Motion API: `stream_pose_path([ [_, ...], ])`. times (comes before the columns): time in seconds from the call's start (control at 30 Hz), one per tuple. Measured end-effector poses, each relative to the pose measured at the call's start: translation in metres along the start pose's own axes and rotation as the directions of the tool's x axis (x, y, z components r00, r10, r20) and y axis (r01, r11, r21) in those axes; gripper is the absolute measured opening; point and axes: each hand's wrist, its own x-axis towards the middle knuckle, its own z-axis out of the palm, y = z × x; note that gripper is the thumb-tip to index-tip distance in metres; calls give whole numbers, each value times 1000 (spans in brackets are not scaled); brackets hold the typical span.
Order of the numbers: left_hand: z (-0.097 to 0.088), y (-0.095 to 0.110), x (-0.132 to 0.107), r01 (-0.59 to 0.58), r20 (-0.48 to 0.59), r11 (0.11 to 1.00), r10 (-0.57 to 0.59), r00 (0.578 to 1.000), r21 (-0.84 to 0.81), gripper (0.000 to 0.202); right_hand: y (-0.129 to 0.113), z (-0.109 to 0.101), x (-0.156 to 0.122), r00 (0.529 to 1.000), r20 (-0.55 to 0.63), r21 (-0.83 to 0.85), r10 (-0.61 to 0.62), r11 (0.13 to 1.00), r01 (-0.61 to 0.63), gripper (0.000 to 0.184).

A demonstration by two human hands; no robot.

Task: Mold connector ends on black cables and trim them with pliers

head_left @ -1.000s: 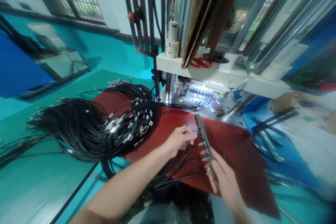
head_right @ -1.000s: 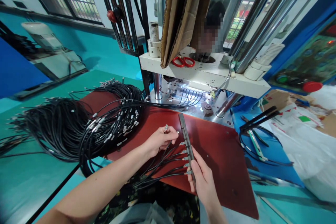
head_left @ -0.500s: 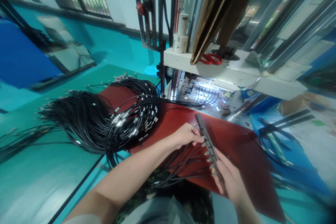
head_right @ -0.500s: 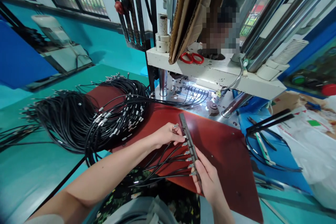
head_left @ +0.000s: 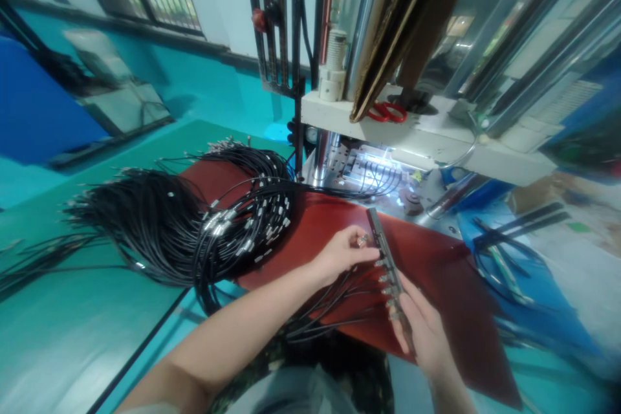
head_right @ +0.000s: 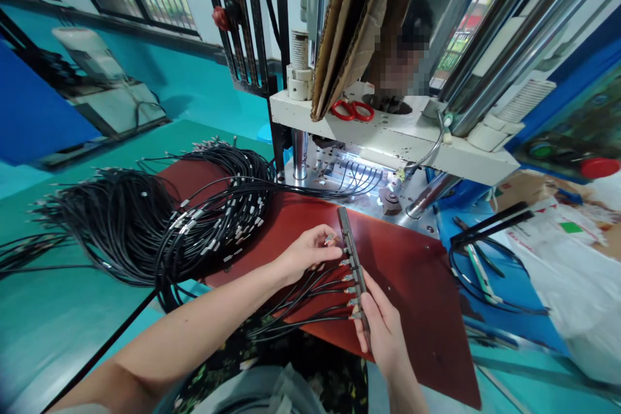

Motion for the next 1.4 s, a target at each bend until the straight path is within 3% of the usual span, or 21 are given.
stream_pose_path([
  [0.1,-1,-2,-6,8,-47,983,-17,999,-183,29,0,-1,-1,1000,-27,52,15,999,-13,61],
  [0.23,-4,-5,-7,43,-84,966,-67,994,-254,30,-1,0,-2,998,-28,48,56,997,-55,61],
  [0.57,-15,-4,6,198,-35,979,-197,980,47,21,3,-3,-1,995,71,-48,70,997,-67,61],
  [0.67,-20,4,11,210,-7,946,-215,977,246,16,2,-2,-1,992,114,-94,51,995,-40,58],
  [0.9,-13,0,30,114,-14,790,-132,991,603,13,-1,4,2,991,129,-107,30,994,-16,60],
  [1.0,-8,4,39,4,29,627,-43,999,779,13,-3,5,8,988,151,-150,39,989,-16,62],
  [1.1,-4,23,48,-92,68,448,69,995,890,10,-5,1,14,979,183,-285,90,958,-35,62],
  [1.17,-5,38,56,-144,89,322,180,980,936,16,-5,-2,18,983,177,-496,52,867,44,55],
  [1.2,-6,45,60,-157,98,226,253,963,961,20,-5,-4,20,984,176,-633,-3,766,115,51],
  [1.27,-11,52,71,-113,105,-1,383,918,994,27,-2,-5,24,968,223,-849,-117,464,252,48],
  [1.33,-16,49,82,-19,89,-168,421,902,986,37,2,-4,28,947,286,-928,-148,203,312,49],
  [1.4,-22,38,93,29,53,-210,374,926,977,41,5,-3,31,946,310,-946,-93,73,317,51],
])
